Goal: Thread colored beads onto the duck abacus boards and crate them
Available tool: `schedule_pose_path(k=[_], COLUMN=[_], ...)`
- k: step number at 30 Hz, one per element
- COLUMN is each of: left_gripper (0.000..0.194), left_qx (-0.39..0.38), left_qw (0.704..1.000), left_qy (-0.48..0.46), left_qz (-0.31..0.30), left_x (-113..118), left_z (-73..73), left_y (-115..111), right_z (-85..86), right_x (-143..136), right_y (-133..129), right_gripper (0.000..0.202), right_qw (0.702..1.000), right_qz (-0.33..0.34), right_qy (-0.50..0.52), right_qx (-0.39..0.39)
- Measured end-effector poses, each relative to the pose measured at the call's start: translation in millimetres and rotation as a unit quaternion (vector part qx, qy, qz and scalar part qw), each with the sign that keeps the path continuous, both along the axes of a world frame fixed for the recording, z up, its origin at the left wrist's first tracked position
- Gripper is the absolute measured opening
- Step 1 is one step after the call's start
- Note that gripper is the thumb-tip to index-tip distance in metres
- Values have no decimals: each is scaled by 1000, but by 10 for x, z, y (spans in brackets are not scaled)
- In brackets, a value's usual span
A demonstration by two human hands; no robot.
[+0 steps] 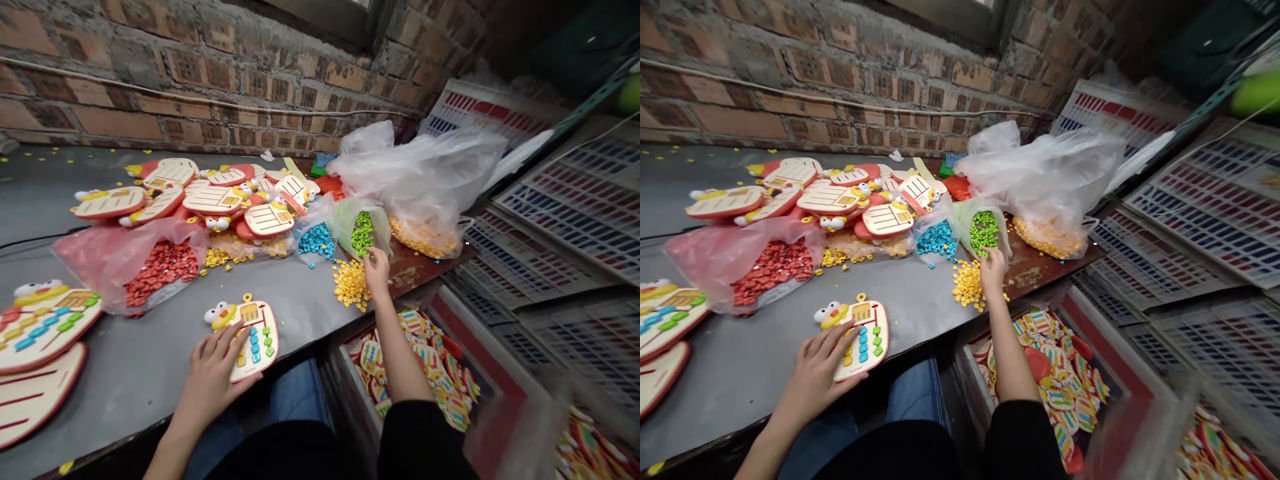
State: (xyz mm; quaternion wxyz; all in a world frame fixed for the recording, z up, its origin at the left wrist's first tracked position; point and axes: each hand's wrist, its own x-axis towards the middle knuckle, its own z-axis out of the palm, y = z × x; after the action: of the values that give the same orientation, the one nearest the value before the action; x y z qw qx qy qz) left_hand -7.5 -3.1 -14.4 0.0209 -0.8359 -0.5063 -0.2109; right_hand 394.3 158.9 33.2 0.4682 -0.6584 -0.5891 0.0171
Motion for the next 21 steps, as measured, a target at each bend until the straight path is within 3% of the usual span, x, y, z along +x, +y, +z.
schedule_pose_path(k=[3,6,8,13,21], left_gripper=[69,69,69,70,69], left_qx=[10,12,16,21,16], left_qw=[1000,1000,1000,1000,1000], left_qy=[1,-1,-2,3,14], left_qz=[1,0,-1,-2,8], left_x=[-4,-7,-10,-20,-35], left_z=[-14,-20,-23,-49,-66], left_y=[13,32,42,45,33], right_z=[-81,-217,-319,-450,-344], right_x=[350,377,302,114,104], right_y=[499,824,988,1358,1611], right_gripper=[41,65,67,56,42], right_qw=[981,931,905,907,953], right_qz=[-42,-52,-50,-91,-73], right_qy=[-83,-150,-173,-182,-160], right_qx=[-169,-329,-384,-368,-247])
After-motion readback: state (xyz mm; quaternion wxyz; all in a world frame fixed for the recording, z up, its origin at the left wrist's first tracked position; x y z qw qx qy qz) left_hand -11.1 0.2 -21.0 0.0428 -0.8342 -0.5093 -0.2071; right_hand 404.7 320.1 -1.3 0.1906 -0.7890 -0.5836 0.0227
